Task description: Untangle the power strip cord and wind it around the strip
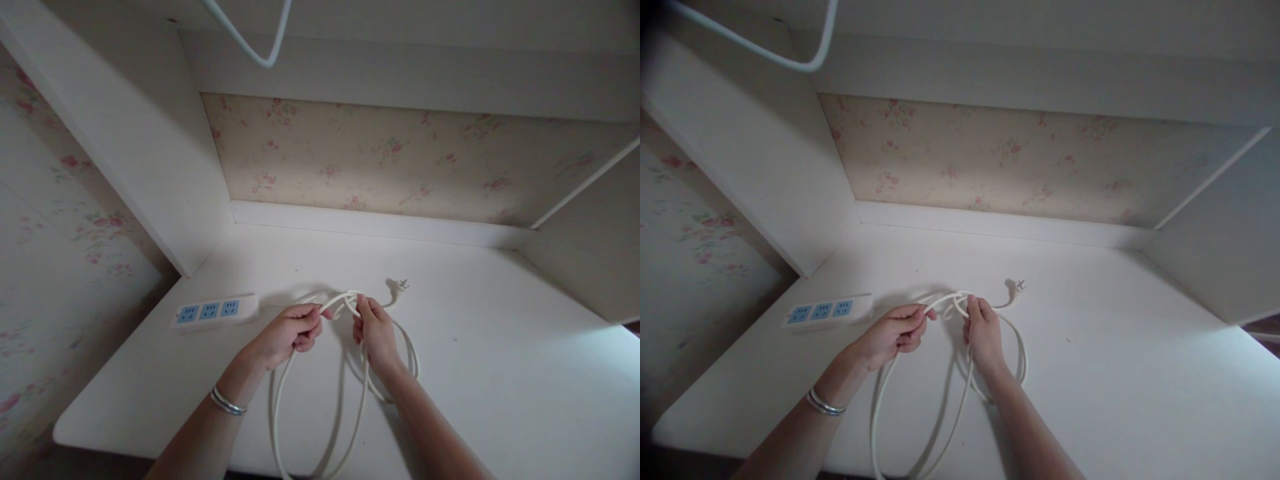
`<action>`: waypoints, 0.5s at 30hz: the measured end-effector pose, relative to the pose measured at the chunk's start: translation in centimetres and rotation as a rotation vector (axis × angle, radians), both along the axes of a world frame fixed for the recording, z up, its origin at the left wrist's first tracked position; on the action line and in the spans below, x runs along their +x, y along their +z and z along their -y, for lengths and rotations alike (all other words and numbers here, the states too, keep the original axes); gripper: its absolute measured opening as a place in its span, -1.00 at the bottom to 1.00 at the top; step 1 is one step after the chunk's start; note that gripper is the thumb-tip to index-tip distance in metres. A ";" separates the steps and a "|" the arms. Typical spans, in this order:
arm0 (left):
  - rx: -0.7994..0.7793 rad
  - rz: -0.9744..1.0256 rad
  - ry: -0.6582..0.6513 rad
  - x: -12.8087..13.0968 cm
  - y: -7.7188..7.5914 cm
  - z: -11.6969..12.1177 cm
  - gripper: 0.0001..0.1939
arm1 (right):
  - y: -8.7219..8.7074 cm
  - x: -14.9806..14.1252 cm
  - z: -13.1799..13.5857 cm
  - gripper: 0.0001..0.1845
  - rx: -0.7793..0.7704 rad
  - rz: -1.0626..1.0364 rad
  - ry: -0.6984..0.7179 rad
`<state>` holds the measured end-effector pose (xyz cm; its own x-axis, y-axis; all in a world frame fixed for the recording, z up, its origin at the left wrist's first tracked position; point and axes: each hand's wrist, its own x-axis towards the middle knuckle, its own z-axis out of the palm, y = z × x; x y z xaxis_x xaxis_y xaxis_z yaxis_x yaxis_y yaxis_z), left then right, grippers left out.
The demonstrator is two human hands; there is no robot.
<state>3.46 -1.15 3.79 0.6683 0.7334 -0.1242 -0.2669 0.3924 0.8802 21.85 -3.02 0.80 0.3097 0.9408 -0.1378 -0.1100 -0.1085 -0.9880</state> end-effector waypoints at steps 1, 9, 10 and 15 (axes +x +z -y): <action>0.013 0.020 -0.015 -0.1 0.0 0.0 -0.77 | 0.3 0.3 0.0 -0.56 -0.012 -0.055 -0.001; 0.242 0.096 -0.221 -2.0 -0.6 0.5 -0.64 | 1.3 1.2 0.1 -0.57 -0.071 -0.193 -0.021; 0.282 0.085 -0.241 -2.3 -0.7 0.5 -0.63 | 1.2 1.3 0.0 -0.57 -0.073 -0.197 -0.020; 0.454 0.068 -0.343 -3.3 -1.1 0.0 -0.59 | 0.9 1.8 -0.4 -0.58 -0.050 -0.143 -0.059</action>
<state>0.14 -1.19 2.71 0.8729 0.4431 0.2041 -0.2529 0.0533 0.9660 23.64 -2.62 1.65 0.3385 0.9123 -0.2306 -0.2565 -0.1464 -0.9554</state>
